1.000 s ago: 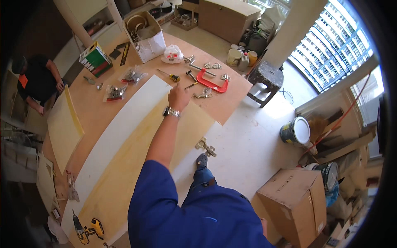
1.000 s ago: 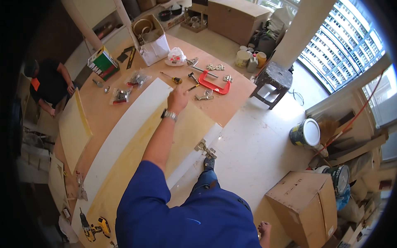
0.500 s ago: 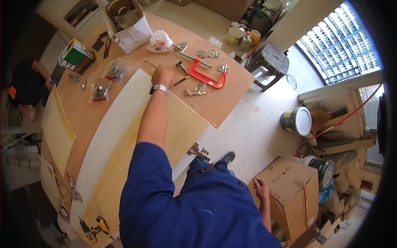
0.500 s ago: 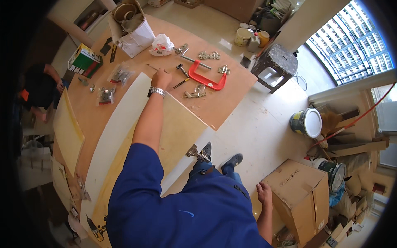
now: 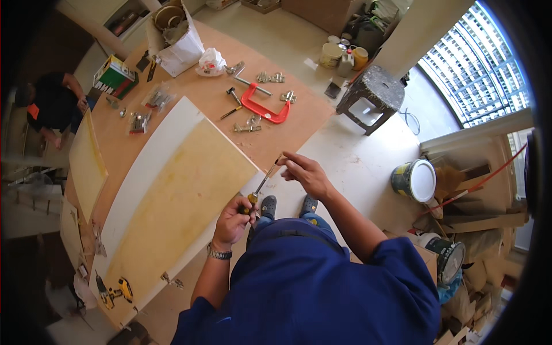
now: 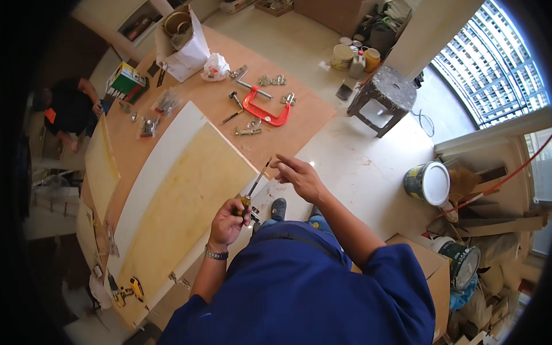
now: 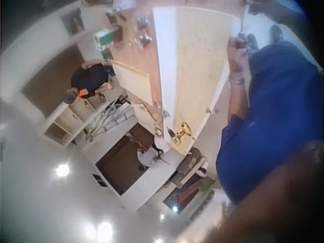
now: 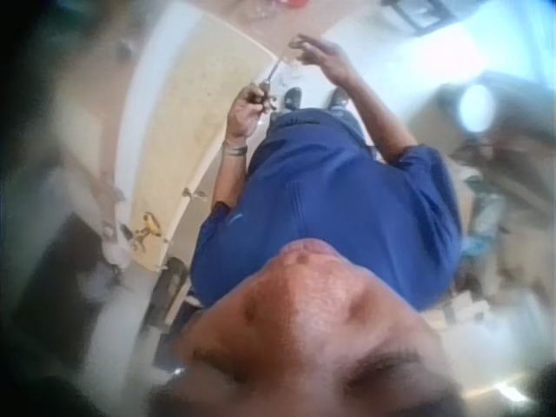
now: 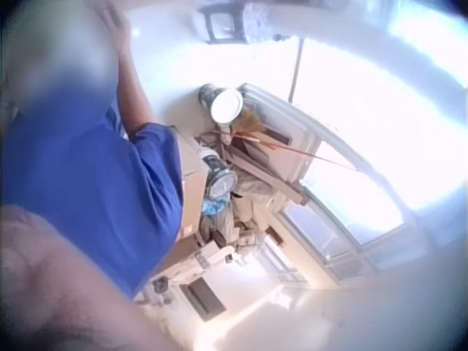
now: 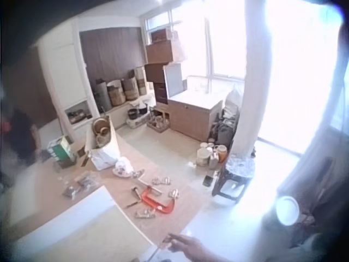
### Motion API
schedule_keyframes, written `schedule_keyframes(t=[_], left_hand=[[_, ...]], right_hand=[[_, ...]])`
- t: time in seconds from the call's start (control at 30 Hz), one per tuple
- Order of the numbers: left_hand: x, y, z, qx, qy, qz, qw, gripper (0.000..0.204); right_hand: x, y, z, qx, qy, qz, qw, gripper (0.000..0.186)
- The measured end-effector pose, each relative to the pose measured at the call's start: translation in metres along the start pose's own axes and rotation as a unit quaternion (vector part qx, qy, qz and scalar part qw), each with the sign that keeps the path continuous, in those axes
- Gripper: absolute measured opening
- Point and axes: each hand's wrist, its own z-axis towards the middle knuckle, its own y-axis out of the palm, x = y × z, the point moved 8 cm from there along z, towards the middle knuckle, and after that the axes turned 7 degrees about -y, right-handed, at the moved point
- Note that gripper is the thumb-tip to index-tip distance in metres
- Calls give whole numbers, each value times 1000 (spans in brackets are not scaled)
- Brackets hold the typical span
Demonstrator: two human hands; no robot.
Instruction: The person installs hinges on a wooden panel using a power drill and a screwdriver, first drilling pilot holes and then tightening the screws into the hinge plates.
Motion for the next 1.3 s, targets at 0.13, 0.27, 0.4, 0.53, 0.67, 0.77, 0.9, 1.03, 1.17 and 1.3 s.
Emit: schedule_keyframes(t=[0.13,0.27,0.4,0.53,0.67,0.77,0.9,1.03,1.17,1.3], left_hand=[[-33,18,-25,18,-3,-84,996,30],[-65,27,-39,19,12,-190,982,30],[-89,28,-50,8,57,-251,966,38],[-91,27,-51,0,58,-272,961,39],[-87,18,-60,-12,36,-271,962,42],[-86,3,-71,10,25,-245,969,40],[-90,-28,-94,84,16,-135,987,34],[-97,-60,-126,150,-13,31,988,32],[-97,-71,-152,166,-51,179,968,29],[-85,-71,-166,206,-29,299,931,25]], right_hand=[[18,19,-3,-75,43,137,987,35],[32,18,-16,-110,64,131,983,33],[31,21,-29,-130,69,120,982,34],[21,25,-36,-116,42,91,988,29],[23,38,-42,-90,10,93,992,23],[32,51,-51,-56,6,104,993,22],[53,59,-64,-30,12,62,998,20],[84,68,-86,-47,77,28,995,19],[118,76,-106,-58,136,29,989,16],[154,73,-110,-57,181,46,981,16]])
